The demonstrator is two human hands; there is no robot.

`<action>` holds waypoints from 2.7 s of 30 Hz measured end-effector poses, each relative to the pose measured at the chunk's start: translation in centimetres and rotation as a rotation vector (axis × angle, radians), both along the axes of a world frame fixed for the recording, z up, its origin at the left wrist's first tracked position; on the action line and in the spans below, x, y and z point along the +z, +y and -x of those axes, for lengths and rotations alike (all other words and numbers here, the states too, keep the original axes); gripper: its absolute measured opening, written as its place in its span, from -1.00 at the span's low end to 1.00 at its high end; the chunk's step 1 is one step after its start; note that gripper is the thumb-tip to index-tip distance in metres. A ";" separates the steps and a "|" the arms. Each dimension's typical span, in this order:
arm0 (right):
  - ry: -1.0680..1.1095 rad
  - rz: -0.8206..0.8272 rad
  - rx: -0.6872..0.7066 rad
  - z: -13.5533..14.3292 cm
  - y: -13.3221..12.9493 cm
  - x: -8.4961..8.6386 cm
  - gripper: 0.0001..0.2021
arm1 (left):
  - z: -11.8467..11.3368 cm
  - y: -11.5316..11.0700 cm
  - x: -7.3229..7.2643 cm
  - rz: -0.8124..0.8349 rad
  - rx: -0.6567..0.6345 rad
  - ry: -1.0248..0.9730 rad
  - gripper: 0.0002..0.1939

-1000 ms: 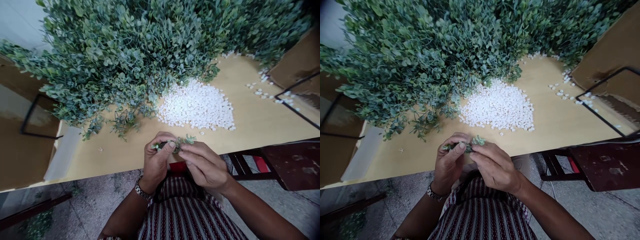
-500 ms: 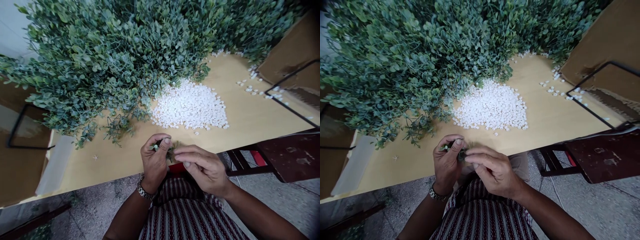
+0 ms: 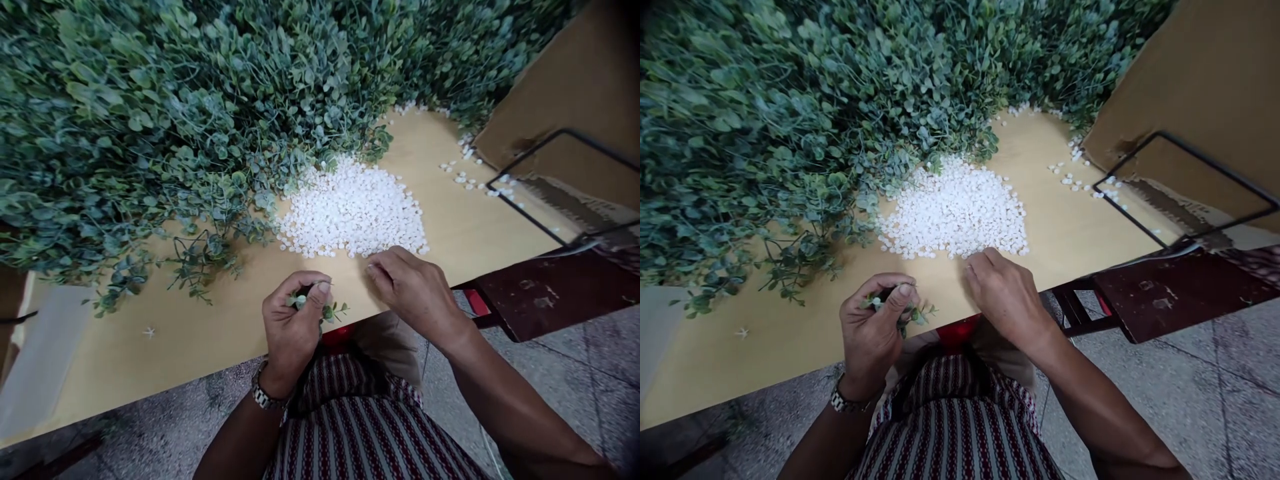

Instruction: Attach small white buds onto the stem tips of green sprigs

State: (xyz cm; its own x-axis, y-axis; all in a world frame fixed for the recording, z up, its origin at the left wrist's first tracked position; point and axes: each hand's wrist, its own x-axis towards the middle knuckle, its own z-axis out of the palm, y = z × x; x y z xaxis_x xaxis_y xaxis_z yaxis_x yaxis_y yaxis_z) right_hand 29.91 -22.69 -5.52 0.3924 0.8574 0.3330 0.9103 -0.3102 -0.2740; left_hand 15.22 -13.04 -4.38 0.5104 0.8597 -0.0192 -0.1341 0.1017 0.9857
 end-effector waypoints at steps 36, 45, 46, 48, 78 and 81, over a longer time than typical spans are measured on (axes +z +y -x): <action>1.841 -0.498 0.264 3.1 0.5 -0.2 -0.94 | 0.0 -0.5 1.0 -0.231 -0.293 -0.093 -0.88; 1.772 -0.504 0.260 3.1 0.5 -0.4 -0.94 | 0.0 -0.3 0.9 -0.359 -0.280 -0.062 -0.86; 1.759 -0.509 0.263 3.1 0.5 -0.4 -0.94 | 0.0 -0.3 0.9 -0.376 -0.281 -0.063 -0.86; 1.724 -0.529 0.262 3.3 0.5 -0.5 -0.95 | 0.1 -0.3 0.8 -0.419 -0.280 -0.054 -0.85; 1.696 -0.551 0.207 3.5 0.6 -0.4 -0.94 | -0.2 -0.7 1.1 -0.373 -0.214 0.028 -0.80; 1.690 -0.559 0.209 3.6 0.6 -0.3 -0.94 | -0.2 -0.6 0.9 -0.401 -0.227 0.012 -0.79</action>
State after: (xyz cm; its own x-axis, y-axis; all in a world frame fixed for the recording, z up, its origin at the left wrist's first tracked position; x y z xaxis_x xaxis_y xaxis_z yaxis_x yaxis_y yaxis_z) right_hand 26.29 -22.13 -5.80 0.4917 0.8700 -0.0353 -0.4324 0.2088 -0.8772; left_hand 15.42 -13.60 -3.46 0.6885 0.6669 0.2850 -0.1406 -0.2628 0.9546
